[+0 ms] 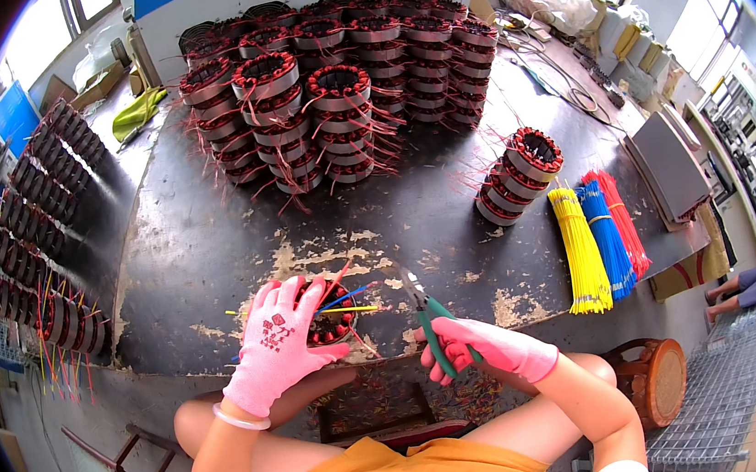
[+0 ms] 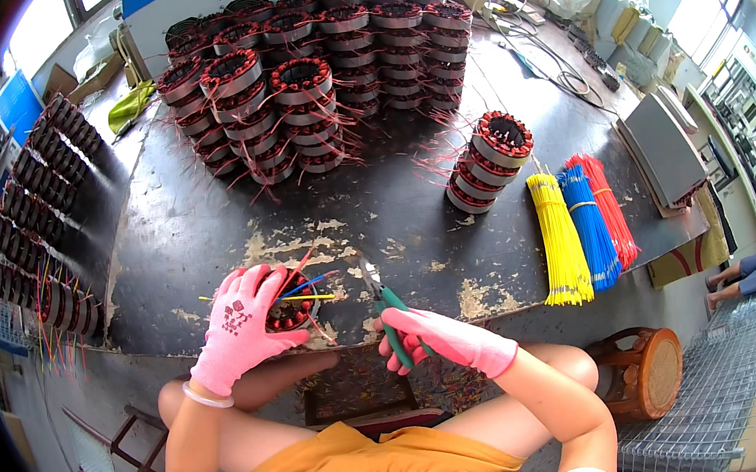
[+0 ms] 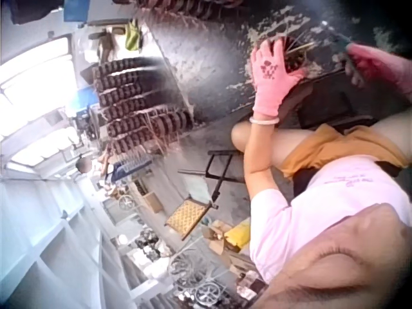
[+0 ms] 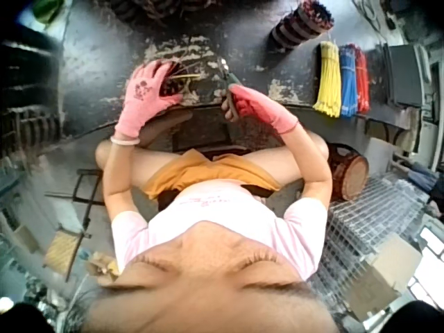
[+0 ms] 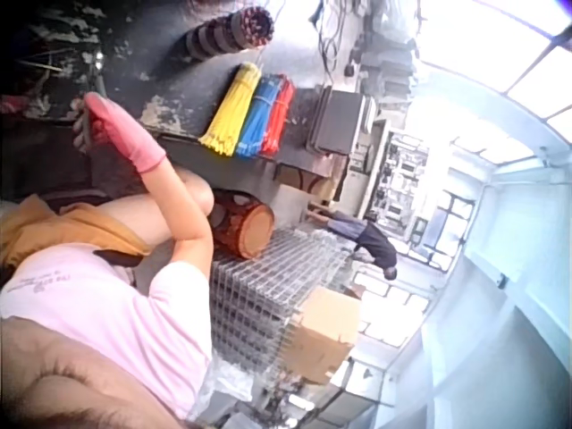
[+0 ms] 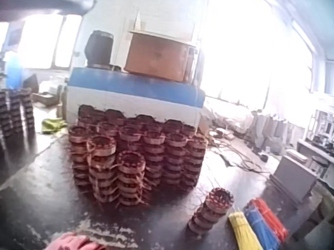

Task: The person sits at a workbench and assembles small cylindrical electrical components. They pick up a component, insert colored plastic ties into the top, and use pliers to cut the excess length. The person repeats this process for multiple units, stacking the finished components on the table.

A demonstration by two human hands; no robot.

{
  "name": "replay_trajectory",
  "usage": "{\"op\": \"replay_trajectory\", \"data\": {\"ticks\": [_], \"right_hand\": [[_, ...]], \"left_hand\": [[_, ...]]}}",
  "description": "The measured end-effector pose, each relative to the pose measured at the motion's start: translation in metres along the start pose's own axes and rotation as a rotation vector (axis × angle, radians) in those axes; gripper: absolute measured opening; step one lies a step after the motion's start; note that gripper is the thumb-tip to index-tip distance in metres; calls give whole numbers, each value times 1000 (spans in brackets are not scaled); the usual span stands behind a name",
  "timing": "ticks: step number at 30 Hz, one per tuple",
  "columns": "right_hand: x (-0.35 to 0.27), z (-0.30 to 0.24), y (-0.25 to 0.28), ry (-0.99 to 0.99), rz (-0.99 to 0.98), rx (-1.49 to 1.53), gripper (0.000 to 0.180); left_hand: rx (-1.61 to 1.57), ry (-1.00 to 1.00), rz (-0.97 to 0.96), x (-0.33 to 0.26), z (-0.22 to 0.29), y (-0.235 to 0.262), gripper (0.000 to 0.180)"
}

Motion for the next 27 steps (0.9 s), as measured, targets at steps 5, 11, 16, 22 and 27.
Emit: {"op": "replay_trajectory", "data": {"ticks": [5,11,16,22,27], "right_hand": [[10,12,8,-72,-92,-64,62],[12,0,0,-69,-54,-130,59],[15,-2,-3,-60,-42,-178,56],[18,-1,-5,-50,-34,-183,52],[21,-3,-10,13,-11,-129,52]], "left_hand": [[-60,-54,21,1,-6,0,89],[-87,-91,-32,6,-16,4,88],[-113,-89,-28,6,-16,5,88],[-123,-97,-23,6,-17,4,89],[-99,-89,-30,5,-17,4,90]]}}
Point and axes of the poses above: each hand's wrist, its own x-axis towards the middle knuckle, its own y-axis out of the back of the hand, z = x × y, the point moved 3 cm from there along x, towards the middle knuckle, and after that the axes turned 4 degrees about -x, right-handed, at the moved point
